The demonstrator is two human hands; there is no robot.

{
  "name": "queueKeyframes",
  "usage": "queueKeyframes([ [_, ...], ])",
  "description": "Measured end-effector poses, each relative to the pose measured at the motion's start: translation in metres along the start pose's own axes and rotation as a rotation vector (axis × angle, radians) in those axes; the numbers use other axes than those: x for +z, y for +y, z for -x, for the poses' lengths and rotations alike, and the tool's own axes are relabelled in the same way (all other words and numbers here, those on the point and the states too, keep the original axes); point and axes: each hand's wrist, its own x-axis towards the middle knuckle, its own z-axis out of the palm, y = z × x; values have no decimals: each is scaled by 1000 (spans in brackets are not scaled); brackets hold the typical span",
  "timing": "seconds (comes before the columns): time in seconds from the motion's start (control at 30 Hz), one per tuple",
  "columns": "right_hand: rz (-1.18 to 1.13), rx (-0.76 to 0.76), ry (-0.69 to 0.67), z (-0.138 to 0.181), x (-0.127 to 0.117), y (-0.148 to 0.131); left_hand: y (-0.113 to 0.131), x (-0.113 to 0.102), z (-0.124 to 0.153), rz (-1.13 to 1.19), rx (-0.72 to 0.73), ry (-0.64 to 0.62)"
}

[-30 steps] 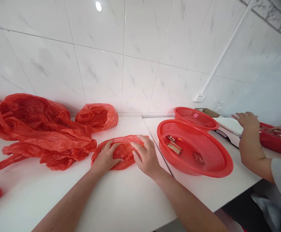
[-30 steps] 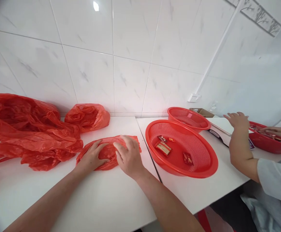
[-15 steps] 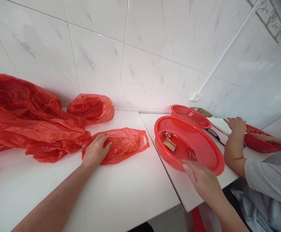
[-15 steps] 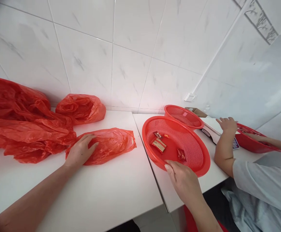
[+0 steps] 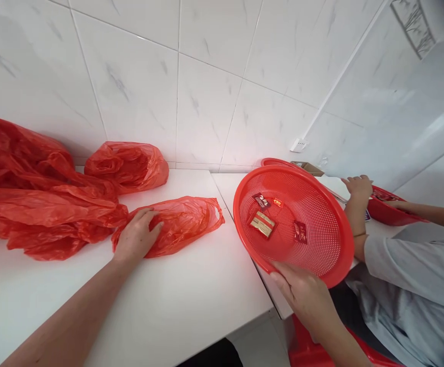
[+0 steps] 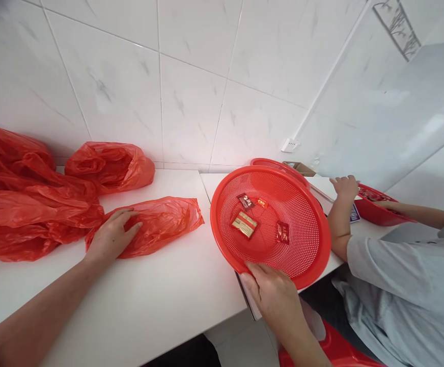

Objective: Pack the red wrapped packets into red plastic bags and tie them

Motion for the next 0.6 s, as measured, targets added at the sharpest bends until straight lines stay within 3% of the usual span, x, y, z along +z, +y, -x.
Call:
queueKeyframes([
  [0.37,9,128,-90,-16,-16,-1,-3,2,-2,32,-27,-17],
  [0.5,46,188,-128,-28,-29,7,-4,2,-2,39,-42,-17],
  [0.6,-36,150,-214,-43,-40,23,-3,0,-2,42,-45,-16],
])
